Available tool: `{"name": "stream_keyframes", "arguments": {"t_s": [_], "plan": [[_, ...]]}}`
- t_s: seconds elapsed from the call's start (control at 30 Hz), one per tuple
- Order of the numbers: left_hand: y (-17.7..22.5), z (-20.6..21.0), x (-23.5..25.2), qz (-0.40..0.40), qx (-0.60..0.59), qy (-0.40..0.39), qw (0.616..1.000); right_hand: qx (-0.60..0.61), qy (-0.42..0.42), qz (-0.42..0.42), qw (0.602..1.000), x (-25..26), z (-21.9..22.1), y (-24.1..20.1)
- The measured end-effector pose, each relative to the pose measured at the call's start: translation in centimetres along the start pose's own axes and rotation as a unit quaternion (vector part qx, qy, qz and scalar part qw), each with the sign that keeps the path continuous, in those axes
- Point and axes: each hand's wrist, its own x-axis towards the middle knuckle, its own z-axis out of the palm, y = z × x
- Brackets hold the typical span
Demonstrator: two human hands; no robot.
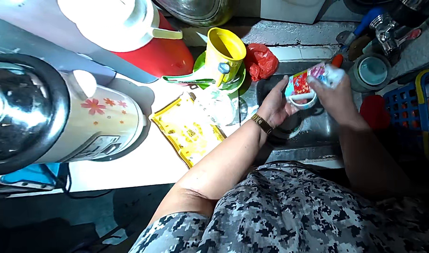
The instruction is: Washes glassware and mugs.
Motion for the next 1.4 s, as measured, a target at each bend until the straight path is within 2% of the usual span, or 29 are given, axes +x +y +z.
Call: {"name": "stream_keyframes", "arguments": {"t_s": [0.1,0.2,0.33,0.4,0.5,0.57,0.73,0.87,1.0,1.07,1.2,1.3,1.4], "plan": [[1.4,1.2,1.2,0.04,-0.078,-0.012,0.996,-0.05,0.041,-0.008,0.998,3.2,-0.3,-0.3],[2.3,2.5,2.1,0.052,-0.14,0.014,0.989,-0.178,0.074,-0.011,0.981,6.2,0.5,-0.4],[2.8,3.0,3.9,0.031,-0.143,0.064,0.987,-0.307,0.018,-0.026,0.951,7.1,2.5,-1.9],[3.0,2.5,4.9,0.024,-0.108,0.099,0.989,-0.347,-0.014,-0.046,0.937,7.5,3.5,-1.9],[3.3,2.0,5.9,0.007,-0.055,0.156,0.986,-0.365,-0.027,-0.067,0.928,8.3,4.3,-1.0],[3.3,2.1,6.1,0.002,-0.063,0.176,0.982,-0.367,-0.034,-0.066,0.927,8.7,4.4,-0.8],[3.4,1.9,7.1,0.008,-0.113,0.155,0.981,-0.365,-0.04,-0.065,0.928,9.4,4.8,-1.6],[4.0,1.5,7.6,-0.001,-0.118,0.159,0.98,-0.297,-0.034,-0.063,0.952,9.9,5.1,-2.0],[4.4,1.7,7.3,-0.038,-0.251,0.164,0.953,-0.101,0.072,-0.045,0.991,10.9,4.5,-2.2],[4.8,1.3,7.8,-0.049,-0.287,0.142,0.946,-0.012,0.121,-0.071,0.99,10.9,3.4,-2.4],[6.0,0.6,8.5,-0.034,-0.261,0.121,0.957,0.171,0.155,-0.132,0.964,9.5,0.9,-2.0],[6.3,0.7,8.4,0.0,-0.204,0.148,0.968,0.22,0.158,-0.084,0.959,7.0,-1.2,-0.3],[5.8,0.8,7.3,0.02,-0.268,0.158,0.95,0.274,0.126,0.009,0.953,3.9,-2.1,2.7]]}}
